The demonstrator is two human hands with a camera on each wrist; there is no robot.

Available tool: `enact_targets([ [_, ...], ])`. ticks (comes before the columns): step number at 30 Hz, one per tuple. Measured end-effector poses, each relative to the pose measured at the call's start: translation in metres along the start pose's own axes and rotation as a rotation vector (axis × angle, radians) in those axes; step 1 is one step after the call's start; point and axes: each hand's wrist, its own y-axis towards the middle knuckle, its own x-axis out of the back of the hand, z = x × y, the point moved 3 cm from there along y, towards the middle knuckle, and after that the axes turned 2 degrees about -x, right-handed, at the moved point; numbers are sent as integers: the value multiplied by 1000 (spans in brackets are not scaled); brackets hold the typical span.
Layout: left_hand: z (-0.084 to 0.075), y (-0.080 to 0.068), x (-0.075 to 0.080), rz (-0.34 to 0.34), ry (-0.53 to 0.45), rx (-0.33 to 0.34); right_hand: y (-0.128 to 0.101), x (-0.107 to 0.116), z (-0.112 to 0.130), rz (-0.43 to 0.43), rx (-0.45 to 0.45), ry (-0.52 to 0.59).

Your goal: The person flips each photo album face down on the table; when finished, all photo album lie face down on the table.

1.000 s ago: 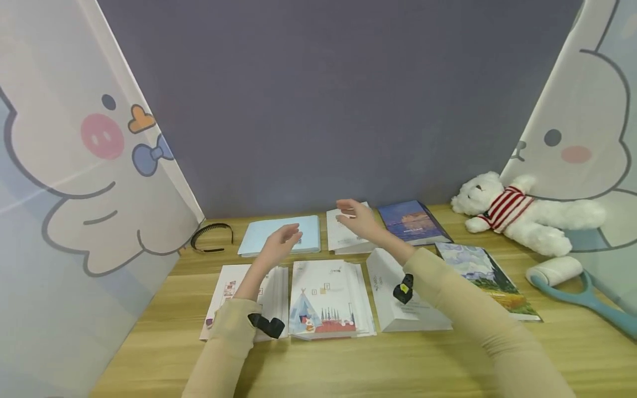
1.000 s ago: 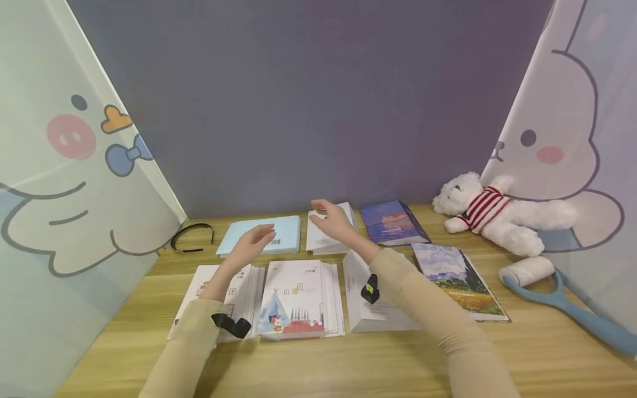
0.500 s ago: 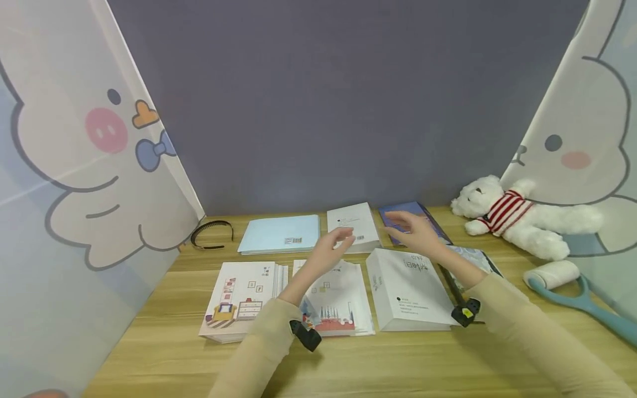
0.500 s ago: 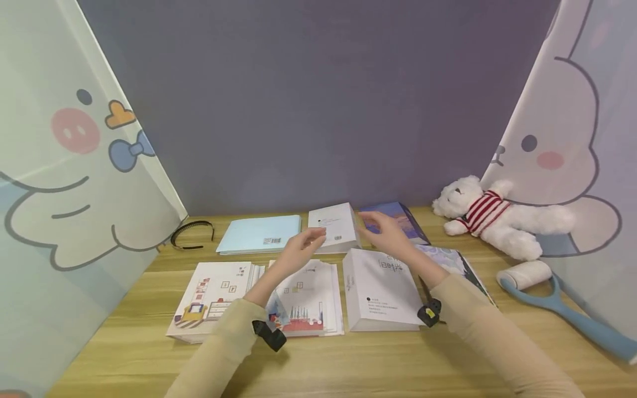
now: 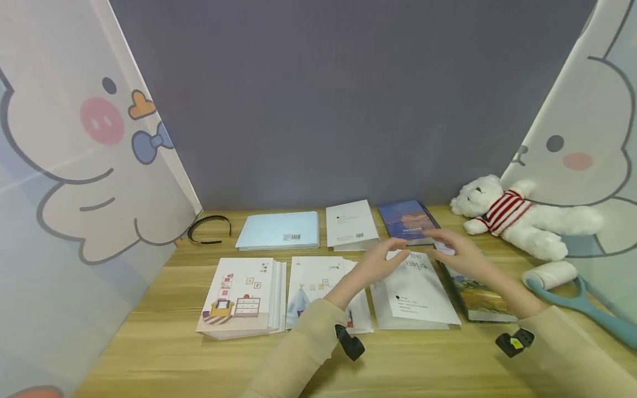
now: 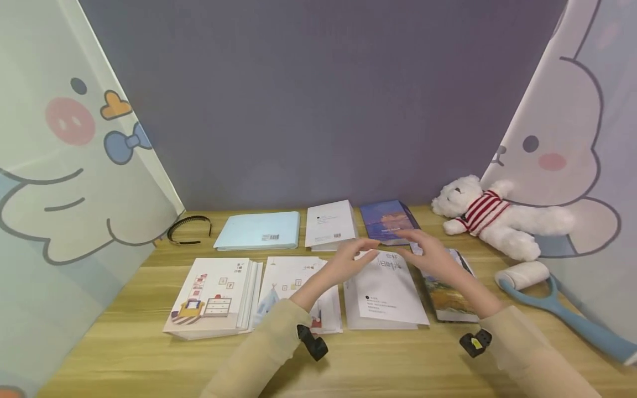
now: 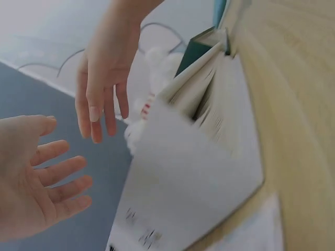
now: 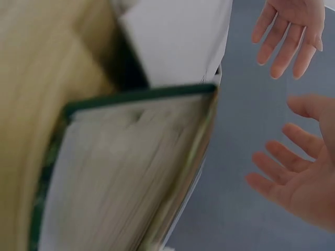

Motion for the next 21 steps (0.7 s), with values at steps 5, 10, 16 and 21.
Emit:
enact_targets([
  [5, -11, 9, -19, 43, 9, -21, -16, 4, -12, 3, 14, -24],
  [10, -19, 17, -43, 111, 29, -19, -35, 7, -24, 59, -23, -33],
  [16, -17, 22, -65, 250, 156, 36, -53, 4, -39, 129, -118, -95],
  [21, -10, 20, -71, 320, 424, 50, -60, 0, -46, 175, -157, -129],
])
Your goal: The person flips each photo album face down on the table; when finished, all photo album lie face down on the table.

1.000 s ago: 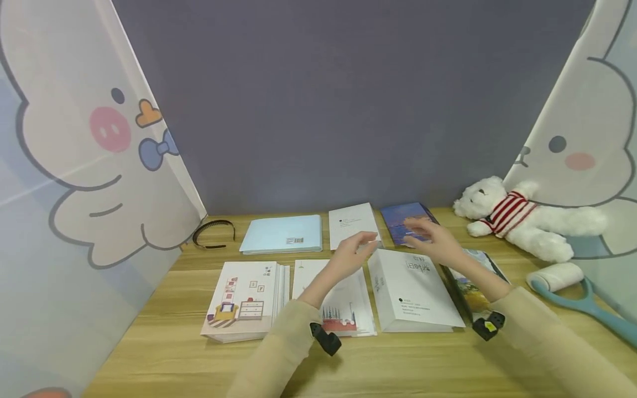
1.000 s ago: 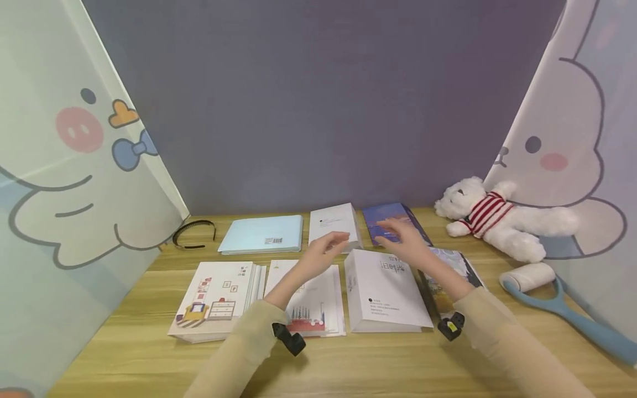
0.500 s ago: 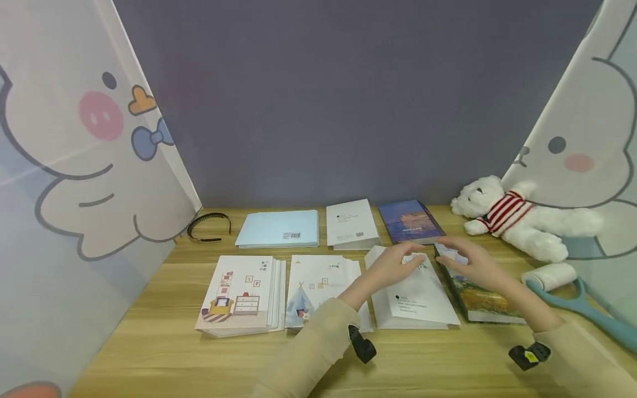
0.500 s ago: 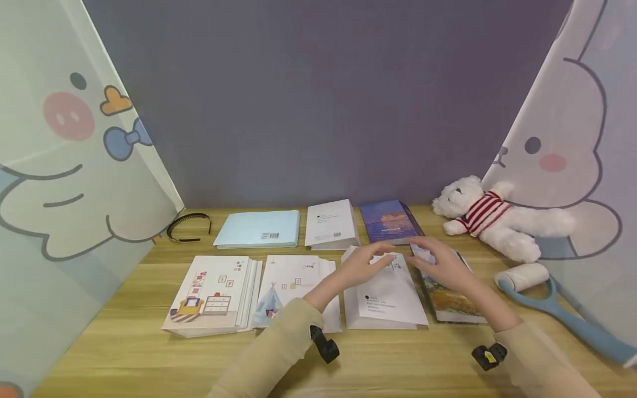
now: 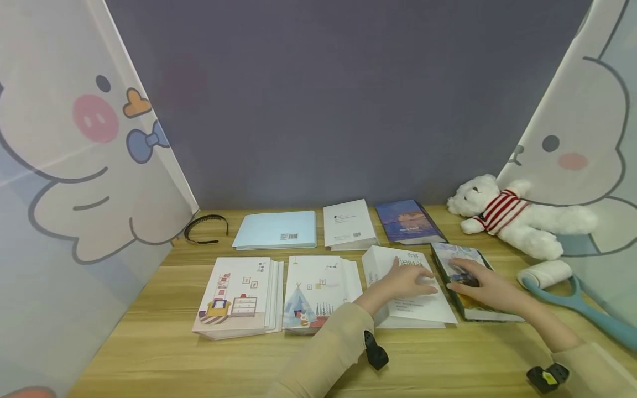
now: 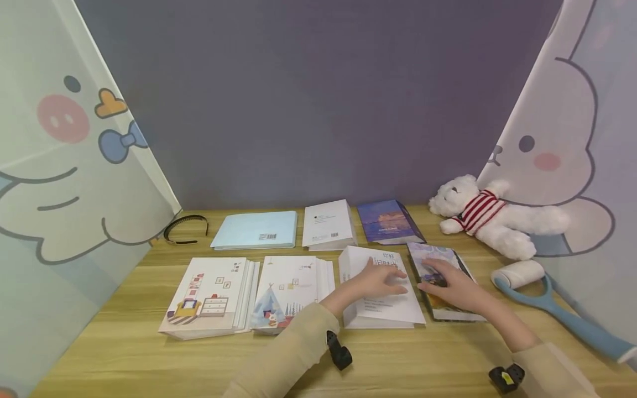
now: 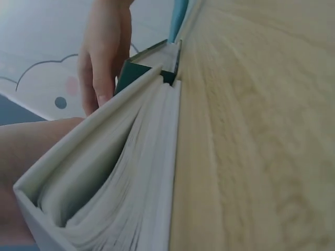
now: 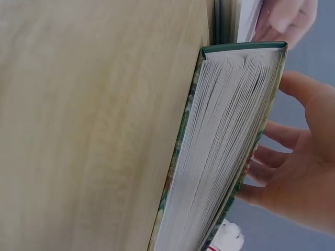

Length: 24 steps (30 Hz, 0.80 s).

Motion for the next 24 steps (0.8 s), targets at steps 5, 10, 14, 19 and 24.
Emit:
enact_targets([
  [5, 0, -5, -3, 59, 233, 25, 0, 0, 2, -4, 11, 3],
  [10, 0, -13, -2, 74, 250, 54, 1, 1, 1, 2, 5, 5],
  [14, 1, -15, 1, 99, 250, 79, 1, 1, 1, -3, 5, 4],
  [19, -7, -7, 2, 94, 195, 81, -1, 2, 1, -20, 26, -10],
  [24, -20, 4, -2, 92, -28, 46, -8, 1, 1, -35, 75, 0],
])
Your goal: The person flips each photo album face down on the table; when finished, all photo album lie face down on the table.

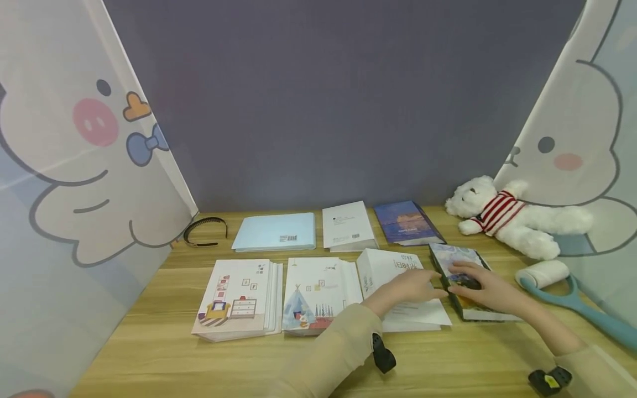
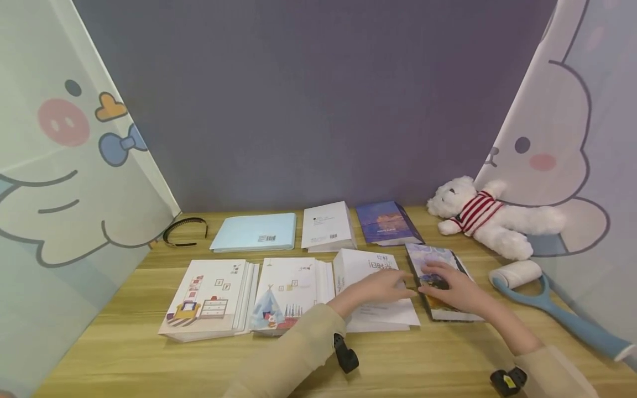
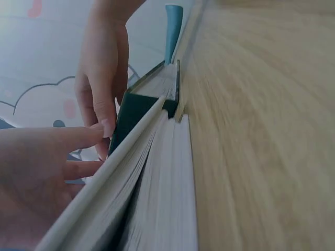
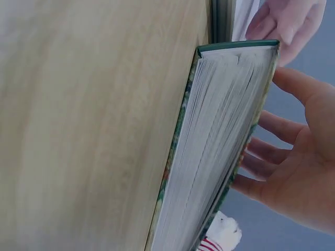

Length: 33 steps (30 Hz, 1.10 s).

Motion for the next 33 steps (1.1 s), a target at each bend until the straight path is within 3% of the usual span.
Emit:
enact_targets([
  [5, -8, 8, -6, -3, -132, -27, -9, 1, -2, -23, 0, -9],
  [12, -2, 11, -12, -26, -298, 2, -17, 4, -5, 26, -32, 31],
  [21, -2, 11, -16, -6, -349, -7, -18, 5, -6, 119, 17, 26],
  [29, 0, 11, -15, -2, -406, 0, -15, 4, 0, 125, 21, -149],
  [33, 1, 12, -15, -3, -425, -6, -16, 6, 0, 147, 24, -110],
])
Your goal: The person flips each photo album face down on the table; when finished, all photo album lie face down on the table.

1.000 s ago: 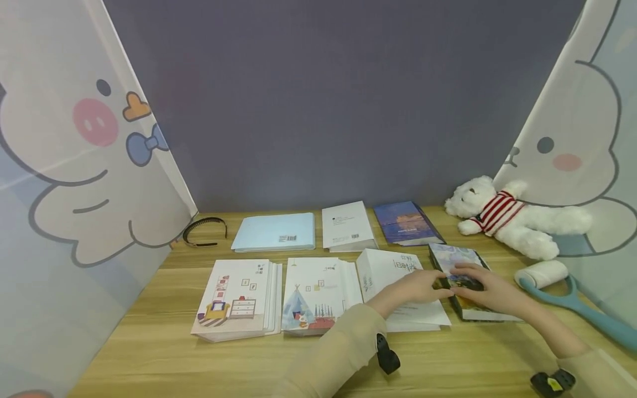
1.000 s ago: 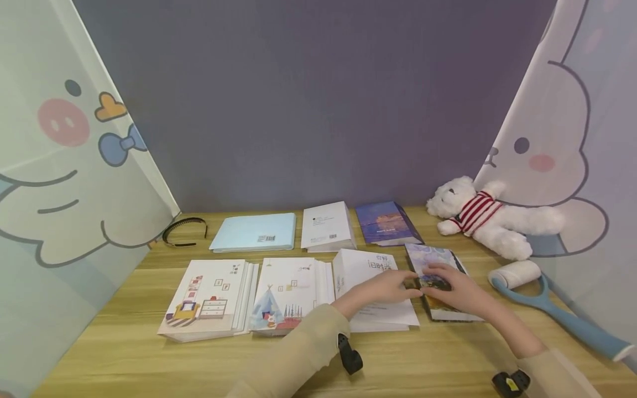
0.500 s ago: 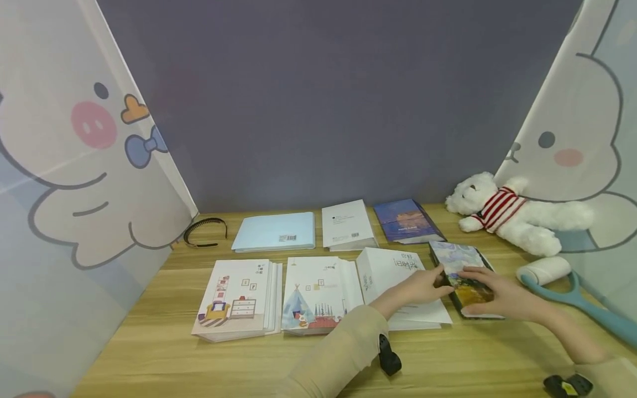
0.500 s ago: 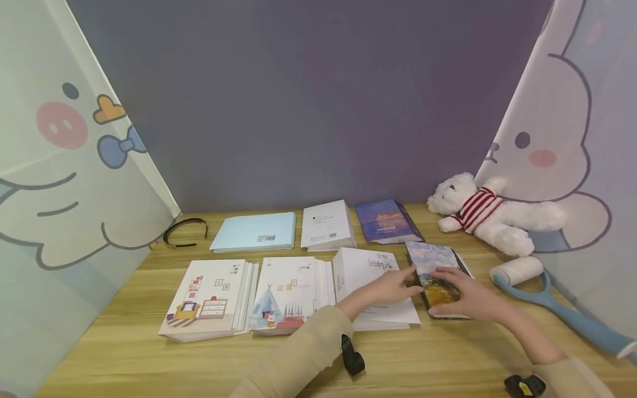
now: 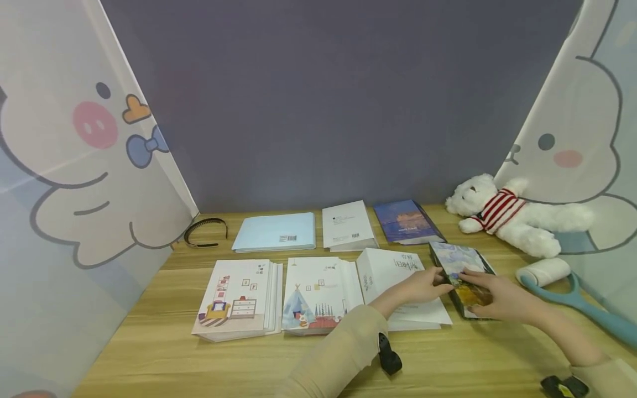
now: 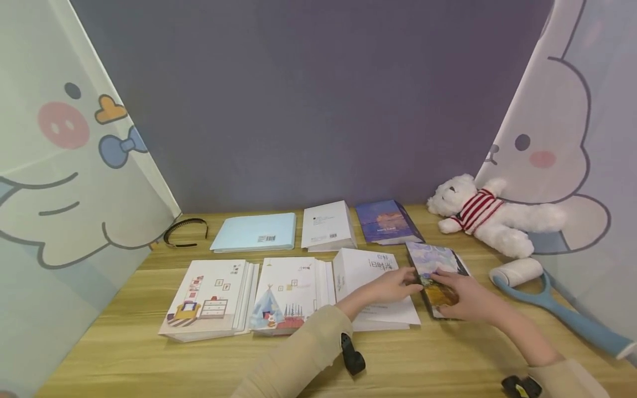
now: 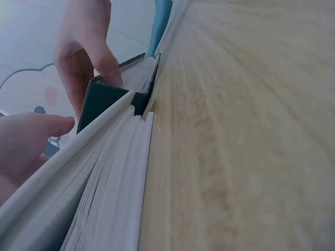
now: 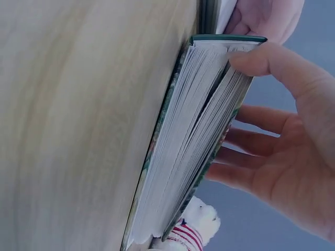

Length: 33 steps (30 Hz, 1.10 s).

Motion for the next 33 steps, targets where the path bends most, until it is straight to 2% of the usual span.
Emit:
enact_targets([
  [4, 0, 0, 0, -21, -22, -15, -4, 4, 0, -17, 2, 73],
  [9, 0, 0, 1, -51, -76, -45, -6, 14, 0, -93, 14, 93],
  [16, 3, 2, 3, -65, -161, -16, -9, 17, 5, -169, 31, 130],
  [22, 6, 4, 6, -92, -306, 7, -8, 20, 7, -168, 8, 138],
  [26, 9, 6, 7, -132, -398, 4, -7, 20, 7, -163, 26, 175],
  [33, 9, 7, 8, -189, -488, -3, -4, 17, 10, -157, 70, 247],
])
